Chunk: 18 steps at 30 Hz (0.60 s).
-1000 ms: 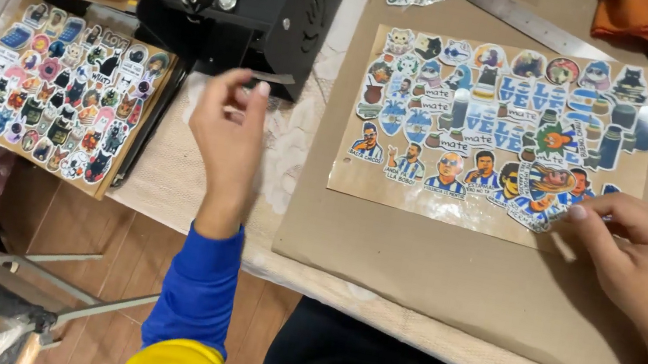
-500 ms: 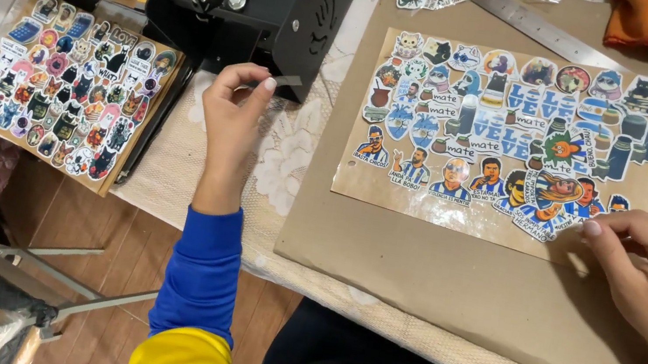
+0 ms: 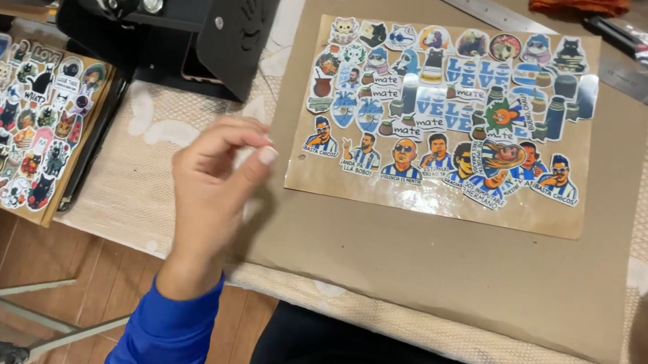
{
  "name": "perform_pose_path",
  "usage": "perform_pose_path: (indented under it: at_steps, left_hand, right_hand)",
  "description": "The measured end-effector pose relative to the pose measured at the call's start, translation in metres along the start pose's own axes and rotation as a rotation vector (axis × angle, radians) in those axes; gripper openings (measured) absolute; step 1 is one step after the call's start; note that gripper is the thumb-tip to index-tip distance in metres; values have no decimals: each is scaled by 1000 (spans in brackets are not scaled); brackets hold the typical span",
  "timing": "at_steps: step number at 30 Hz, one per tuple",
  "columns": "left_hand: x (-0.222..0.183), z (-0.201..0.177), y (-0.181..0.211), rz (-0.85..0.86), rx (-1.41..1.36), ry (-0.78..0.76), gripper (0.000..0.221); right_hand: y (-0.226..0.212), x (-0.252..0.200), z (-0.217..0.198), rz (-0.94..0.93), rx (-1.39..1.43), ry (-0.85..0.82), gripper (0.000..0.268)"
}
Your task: Peeling stickers from a backing sheet, arranging them on a board, and trimming them with scissors.
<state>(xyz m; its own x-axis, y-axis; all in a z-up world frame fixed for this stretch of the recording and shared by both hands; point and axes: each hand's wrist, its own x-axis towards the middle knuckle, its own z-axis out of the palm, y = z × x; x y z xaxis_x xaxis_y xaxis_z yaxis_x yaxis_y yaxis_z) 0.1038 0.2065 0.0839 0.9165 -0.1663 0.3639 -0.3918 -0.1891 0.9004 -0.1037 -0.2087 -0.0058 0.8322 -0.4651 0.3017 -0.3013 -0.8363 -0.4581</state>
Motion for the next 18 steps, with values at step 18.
perform_pose_path:
  at_steps: [18]
  left_hand:
    - [3,95,64,-521,-772,-635,7]
  right_hand:
    - [-14,2,-34,163,171,-46,52]
